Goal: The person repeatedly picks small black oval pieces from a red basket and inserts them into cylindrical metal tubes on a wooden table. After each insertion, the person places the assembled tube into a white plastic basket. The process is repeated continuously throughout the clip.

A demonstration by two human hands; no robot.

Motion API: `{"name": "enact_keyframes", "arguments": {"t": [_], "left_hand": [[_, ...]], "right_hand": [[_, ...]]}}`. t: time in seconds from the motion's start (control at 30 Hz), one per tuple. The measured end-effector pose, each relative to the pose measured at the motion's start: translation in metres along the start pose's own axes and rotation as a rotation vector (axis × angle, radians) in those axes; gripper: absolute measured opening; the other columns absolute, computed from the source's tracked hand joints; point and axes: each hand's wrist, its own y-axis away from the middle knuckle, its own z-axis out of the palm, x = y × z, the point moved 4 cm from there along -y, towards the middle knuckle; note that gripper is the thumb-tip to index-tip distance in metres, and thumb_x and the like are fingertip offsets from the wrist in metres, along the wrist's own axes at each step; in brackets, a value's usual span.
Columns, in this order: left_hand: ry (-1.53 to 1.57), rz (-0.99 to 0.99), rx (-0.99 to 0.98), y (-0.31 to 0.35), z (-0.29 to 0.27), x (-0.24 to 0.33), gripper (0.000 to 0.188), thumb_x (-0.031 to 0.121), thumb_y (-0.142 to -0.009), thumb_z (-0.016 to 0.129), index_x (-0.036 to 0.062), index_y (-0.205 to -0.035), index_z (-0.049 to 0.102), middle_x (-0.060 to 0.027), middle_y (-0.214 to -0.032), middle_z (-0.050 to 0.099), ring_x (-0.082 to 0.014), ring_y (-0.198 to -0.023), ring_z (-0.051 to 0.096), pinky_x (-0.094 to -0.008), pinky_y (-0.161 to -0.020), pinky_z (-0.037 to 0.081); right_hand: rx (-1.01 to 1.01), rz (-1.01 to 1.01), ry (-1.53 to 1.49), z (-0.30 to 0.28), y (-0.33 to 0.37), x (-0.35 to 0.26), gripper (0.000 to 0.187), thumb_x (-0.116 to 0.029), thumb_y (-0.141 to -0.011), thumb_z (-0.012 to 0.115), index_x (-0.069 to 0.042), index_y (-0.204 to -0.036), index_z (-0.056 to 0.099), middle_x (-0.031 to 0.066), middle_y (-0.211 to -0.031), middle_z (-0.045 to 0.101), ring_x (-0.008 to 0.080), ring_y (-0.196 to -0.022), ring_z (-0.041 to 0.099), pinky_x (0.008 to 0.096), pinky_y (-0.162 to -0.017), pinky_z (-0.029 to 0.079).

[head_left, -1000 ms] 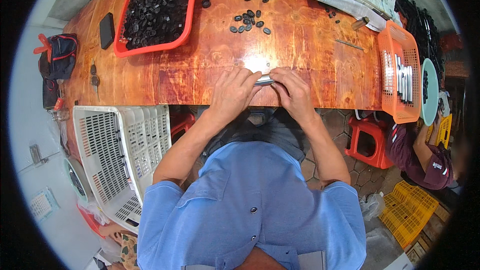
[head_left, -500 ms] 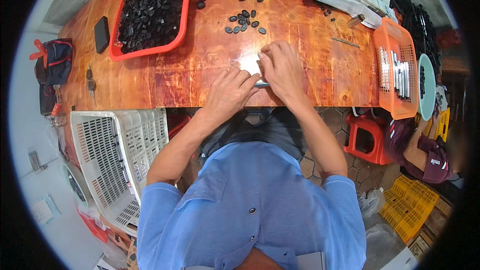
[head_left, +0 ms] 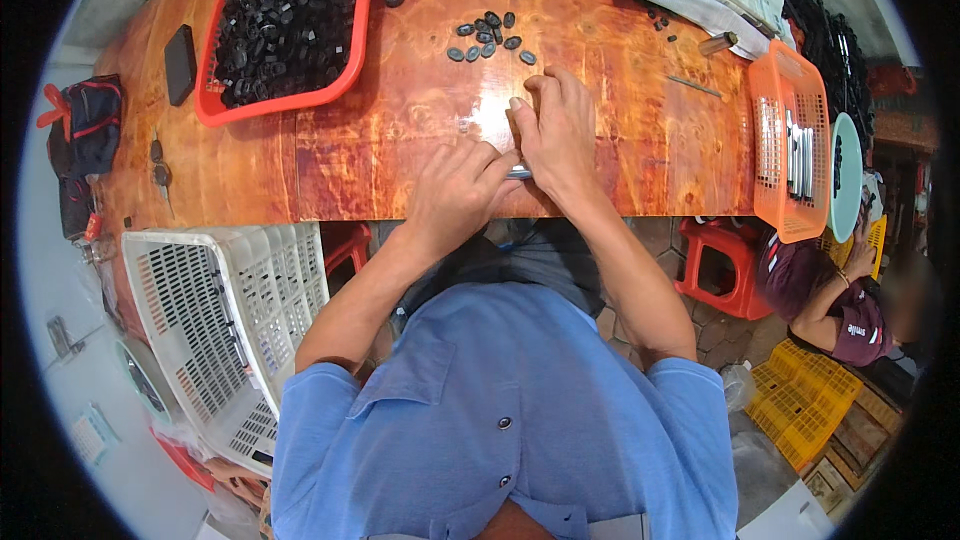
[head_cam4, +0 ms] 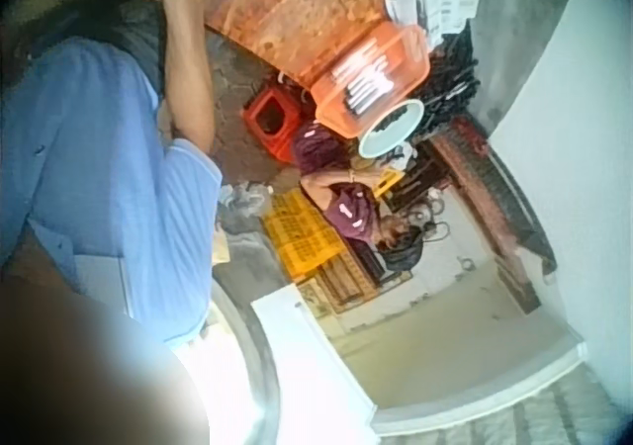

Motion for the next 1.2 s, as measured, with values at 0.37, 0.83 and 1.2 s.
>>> {"name": "enact_keyframes", "arguments": {"t": [0.37,0.83,1.2], "left_hand": [[-0.01,-0.115,-0.13,-0.003,0.005,-0.004,0.03,0.025,-0.081,0.079,0.0097,-0.105,0.07,-0.0061,-0.089,0.062,-0.0268,-0.085,0.061,-0.0389,-0.075,0.048],[0.069,-0.079,-0.145,-0.008,0.001,-0.007,0.036,0.016,-0.076,0.081,0.0064,-0.109,0.072,-0.0063,-0.09,0.063,-0.0257,-0.084,0.061,-0.0381,-0.073,0.047],[0.061,-0.029,-0.061,-0.012,-0.003,-0.009,0.033,0.013,-0.074,0.082,0.0028,-0.105,0.073,-0.0093,-0.092,0.064,-0.0292,-0.084,0.061,-0.0399,-0.075,0.049]], "right_hand": [[0.007,-0.003,0.028,0.002,-0.004,0.0,0.047,-0.019,-0.088,0.071,0.007,-0.124,0.055,0.0255,-0.134,0.05,0.0411,-0.129,0.045,0.0499,-0.111,0.034],[-0.023,0.022,0.025,0.006,0.003,0.003,0.052,-0.015,-0.084,0.072,0.006,-0.128,0.052,0.0265,-0.139,0.047,0.0429,-0.132,0.043,0.0529,-0.112,0.032],[0.007,-0.043,0.039,0.002,-0.007,-0.004,0.054,-0.018,-0.09,0.067,0.005,-0.135,0.048,0.0277,-0.142,0.045,0.0438,-0.134,0.043,0.0562,-0.113,0.029]]}}
